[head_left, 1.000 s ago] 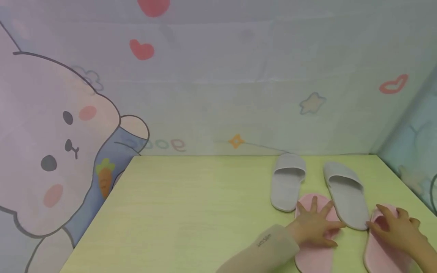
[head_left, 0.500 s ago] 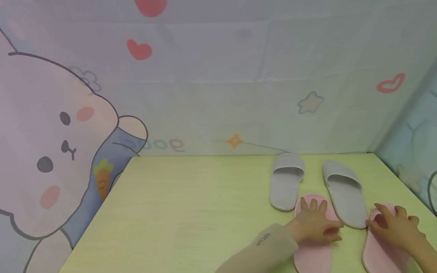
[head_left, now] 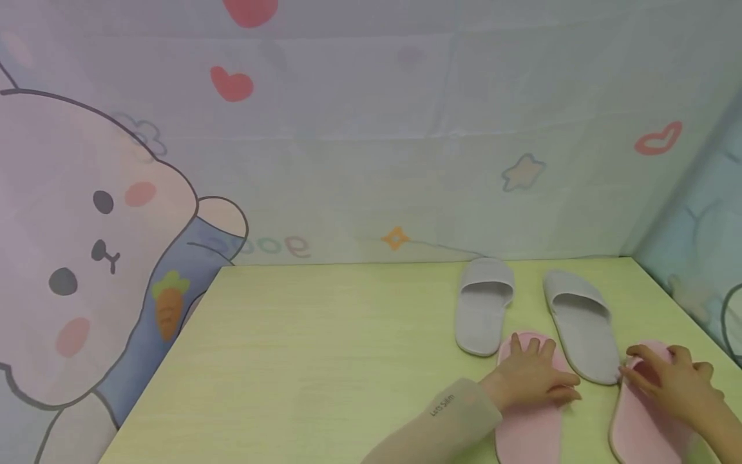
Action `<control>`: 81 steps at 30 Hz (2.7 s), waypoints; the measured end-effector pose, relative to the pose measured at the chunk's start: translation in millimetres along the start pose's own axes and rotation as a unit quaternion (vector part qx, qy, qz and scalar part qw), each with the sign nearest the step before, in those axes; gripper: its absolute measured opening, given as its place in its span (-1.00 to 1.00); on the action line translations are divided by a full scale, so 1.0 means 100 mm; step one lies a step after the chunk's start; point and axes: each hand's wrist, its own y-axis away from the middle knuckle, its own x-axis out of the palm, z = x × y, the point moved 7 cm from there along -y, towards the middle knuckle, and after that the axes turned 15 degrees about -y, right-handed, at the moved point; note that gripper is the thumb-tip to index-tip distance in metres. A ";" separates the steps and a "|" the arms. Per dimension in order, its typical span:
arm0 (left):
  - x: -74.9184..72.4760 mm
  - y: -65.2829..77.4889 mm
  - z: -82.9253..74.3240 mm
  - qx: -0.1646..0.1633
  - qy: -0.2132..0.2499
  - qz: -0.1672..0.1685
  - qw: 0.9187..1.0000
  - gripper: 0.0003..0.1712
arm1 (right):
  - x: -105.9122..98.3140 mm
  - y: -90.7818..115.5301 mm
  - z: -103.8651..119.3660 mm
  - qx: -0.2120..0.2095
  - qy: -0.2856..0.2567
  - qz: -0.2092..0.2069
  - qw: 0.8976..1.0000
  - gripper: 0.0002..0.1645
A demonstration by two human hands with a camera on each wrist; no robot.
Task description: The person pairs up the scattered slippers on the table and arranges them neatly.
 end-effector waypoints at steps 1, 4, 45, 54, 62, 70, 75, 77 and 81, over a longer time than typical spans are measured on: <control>0.00 0.00 0.00 0.001 0.001 0.003 1.000 -0.57 | 0.00 0.00 0.01 -0.002 0.001 0.001 1.000 -0.38; -0.01 0.00 0.00 0.002 -0.002 0.004 1.000 -0.58 | -0.01 -0.01 0.02 0.001 0.004 -0.001 1.000 -0.39; -0.09 0.46 0.52 -0.042 0.013 -0.006 0.999 -0.51 | 0.12 -0.02 0.66 -0.079 0.013 -0.001 0.997 -0.49; -0.02 0.58 0.65 -0.043 0.003 -0.012 0.999 -0.51 | 0.20 -0.02 0.86 -0.132 0.013 -0.019 0.991 -0.57; 0.02 0.69 0.77 -0.052 -0.009 -0.023 0.998 -0.54 | 0.28 -0.03 1.02 -0.149 0.012 -0.009 0.989 -0.62; 0.07 0.80 0.89 -0.062 0.002 -0.036 0.997 -0.55 | 0.39 -0.05 1.18 -0.170 0.013 -0.004 0.985 -0.65; 0.11 0.85 0.93 -0.068 0.011 -0.037 0.997 -0.56 | 0.46 -0.08 1.26 -0.178 0.017 0.000 0.984 -0.67; 0.12 0.87 0.94 -0.073 0.016 -0.038 0.996 -0.57 | 0.48 -0.09 1.29 -0.182 0.019 0.000 0.983 -0.67; 0.15 0.93 0.98 -0.078 0.016 -0.039 0.996 -0.57 | 0.51 -0.09 1.38 -0.195 0.022 -0.003 0.981 -0.67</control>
